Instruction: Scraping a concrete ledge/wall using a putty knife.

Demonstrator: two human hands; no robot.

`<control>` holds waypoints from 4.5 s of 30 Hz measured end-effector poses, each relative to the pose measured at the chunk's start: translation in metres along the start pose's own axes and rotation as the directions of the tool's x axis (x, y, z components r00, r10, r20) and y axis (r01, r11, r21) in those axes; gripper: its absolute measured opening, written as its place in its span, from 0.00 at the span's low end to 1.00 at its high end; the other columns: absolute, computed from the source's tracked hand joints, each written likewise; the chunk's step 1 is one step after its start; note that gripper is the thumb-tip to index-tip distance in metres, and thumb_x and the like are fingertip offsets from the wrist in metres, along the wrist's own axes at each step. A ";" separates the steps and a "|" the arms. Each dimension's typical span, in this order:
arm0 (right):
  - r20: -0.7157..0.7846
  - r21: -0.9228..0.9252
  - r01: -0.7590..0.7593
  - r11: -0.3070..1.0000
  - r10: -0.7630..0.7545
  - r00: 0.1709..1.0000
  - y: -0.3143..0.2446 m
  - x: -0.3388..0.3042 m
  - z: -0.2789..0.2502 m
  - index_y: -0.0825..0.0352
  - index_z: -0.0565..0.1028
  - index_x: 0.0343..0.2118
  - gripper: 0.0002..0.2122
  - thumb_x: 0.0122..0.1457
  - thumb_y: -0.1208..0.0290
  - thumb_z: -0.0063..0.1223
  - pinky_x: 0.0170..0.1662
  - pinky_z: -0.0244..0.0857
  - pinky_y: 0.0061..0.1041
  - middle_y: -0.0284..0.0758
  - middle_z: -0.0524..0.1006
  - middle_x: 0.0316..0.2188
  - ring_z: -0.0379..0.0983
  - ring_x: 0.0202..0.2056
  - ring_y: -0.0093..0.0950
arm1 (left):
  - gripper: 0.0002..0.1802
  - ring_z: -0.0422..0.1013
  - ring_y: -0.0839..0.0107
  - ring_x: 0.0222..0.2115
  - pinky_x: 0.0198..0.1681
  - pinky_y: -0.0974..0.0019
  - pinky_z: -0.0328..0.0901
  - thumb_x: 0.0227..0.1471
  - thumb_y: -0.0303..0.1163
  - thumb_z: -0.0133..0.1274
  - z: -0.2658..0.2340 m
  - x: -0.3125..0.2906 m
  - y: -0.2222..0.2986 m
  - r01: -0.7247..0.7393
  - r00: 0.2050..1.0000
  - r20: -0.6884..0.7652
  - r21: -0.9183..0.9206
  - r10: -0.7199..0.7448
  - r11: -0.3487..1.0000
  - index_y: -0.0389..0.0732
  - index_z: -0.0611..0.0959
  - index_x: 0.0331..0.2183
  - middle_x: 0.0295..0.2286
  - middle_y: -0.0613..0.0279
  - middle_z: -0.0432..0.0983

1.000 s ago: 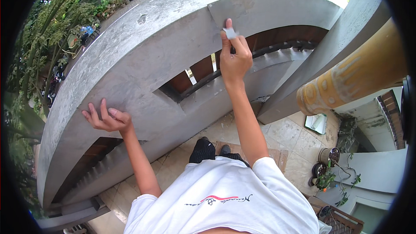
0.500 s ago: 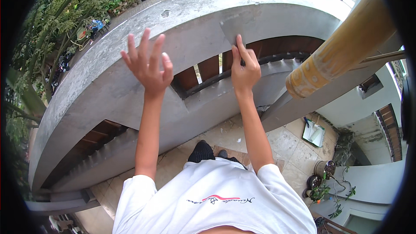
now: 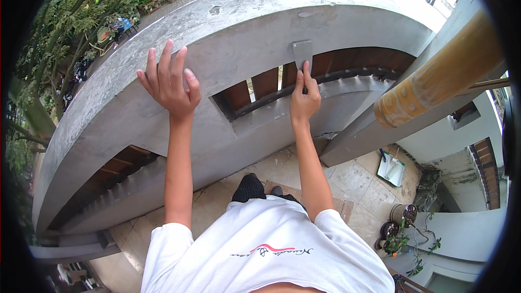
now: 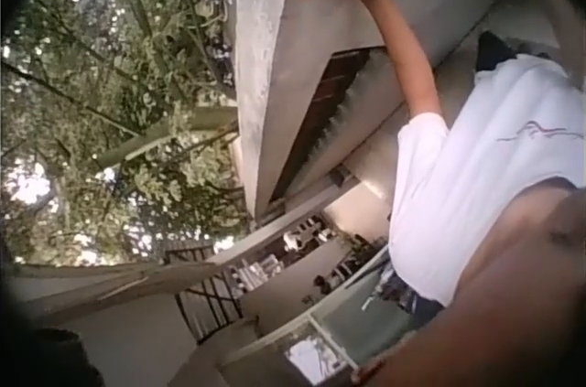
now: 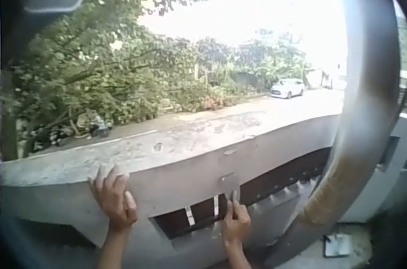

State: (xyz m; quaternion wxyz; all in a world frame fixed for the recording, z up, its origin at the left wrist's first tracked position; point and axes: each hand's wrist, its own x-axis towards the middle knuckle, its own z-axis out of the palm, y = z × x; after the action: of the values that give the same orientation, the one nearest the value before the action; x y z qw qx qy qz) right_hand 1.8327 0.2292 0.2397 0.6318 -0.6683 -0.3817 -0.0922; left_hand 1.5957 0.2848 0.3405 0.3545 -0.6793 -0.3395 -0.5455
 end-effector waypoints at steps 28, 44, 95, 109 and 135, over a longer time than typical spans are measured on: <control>-0.027 0.015 0.030 0.999 -0.030 0.999 -0.002 0.058 0.002 0.54 0.77 0.49 0.14 0.60 0.67 0.54 0.31 0.64 0.24 0.38 0.78 0.25 0.70 0.23 0.26 | 0.20 0.61 0.60 0.56 0.66 0.55 0.33 0.52 0.35 0.40 -0.001 -0.004 -0.001 -0.023 1.000 -0.011 0.016 0.023 1.000 0.49 0.79 0.46 0.49 0.65 0.74; -0.184 0.092 0.141 0.986 -0.122 0.975 0.029 0.087 0.008 0.49 0.77 0.49 0.14 0.59 0.64 0.54 0.26 0.60 0.30 0.32 0.68 0.18 0.65 0.20 0.33 | 0.20 0.62 0.59 0.56 0.65 0.55 0.34 0.51 0.35 0.40 0.003 -0.002 0.000 -0.048 0.999 -0.024 0.021 0.048 0.999 0.46 0.79 0.45 0.48 0.63 0.74; -0.129 -0.078 0.191 0.979 -0.200 0.971 0.052 0.098 -0.022 0.50 0.77 0.48 0.14 0.58 0.66 0.55 0.24 0.59 0.28 0.33 0.67 0.17 0.62 0.19 0.29 | 0.20 0.63 0.55 0.55 0.65 0.53 0.34 0.55 0.40 0.38 -0.001 -0.002 -0.005 -0.066 0.997 -0.041 0.048 0.068 0.997 0.47 0.77 0.46 0.48 0.59 0.74; -0.015 -0.030 -0.036 0.999 0.035 0.999 0.088 0.034 -0.021 0.58 0.75 0.51 0.15 0.61 0.71 0.53 0.30 0.60 0.17 0.33 0.69 0.20 0.61 0.23 0.19 | 0.22 0.64 0.51 0.53 0.65 0.55 0.34 0.58 0.40 0.33 -0.004 -0.006 -0.012 -0.124 0.992 -0.021 0.116 0.127 0.986 0.43 0.76 0.47 0.47 0.51 0.74; -0.149 0.064 0.164 0.984 -0.153 0.977 0.087 0.053 -0.022 0.60 0.77 0.49 0.15 0.57 0.75 0.56 0.26 0.59 0.22 0.34 0.68 0.18 0.60 0.20 0.23 | 0.23 0.61 0.48 0.55 0.64 0.48 0.32 0.56 0.44 0.35 -0.003 -0.008 -0.008 -0.074 0.997 -0.004 0.077 0.075 0.994 0.44 0.76 0.46 0.47 0.52 0.74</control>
State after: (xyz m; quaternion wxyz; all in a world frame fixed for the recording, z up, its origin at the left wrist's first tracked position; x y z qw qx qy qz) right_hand 1.9317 0.2380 0.2089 0.6732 -0.6028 -0.3906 -0.1756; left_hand 1.5859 0.2859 0.3337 0.4015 -0.6756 -0.3334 -0.5208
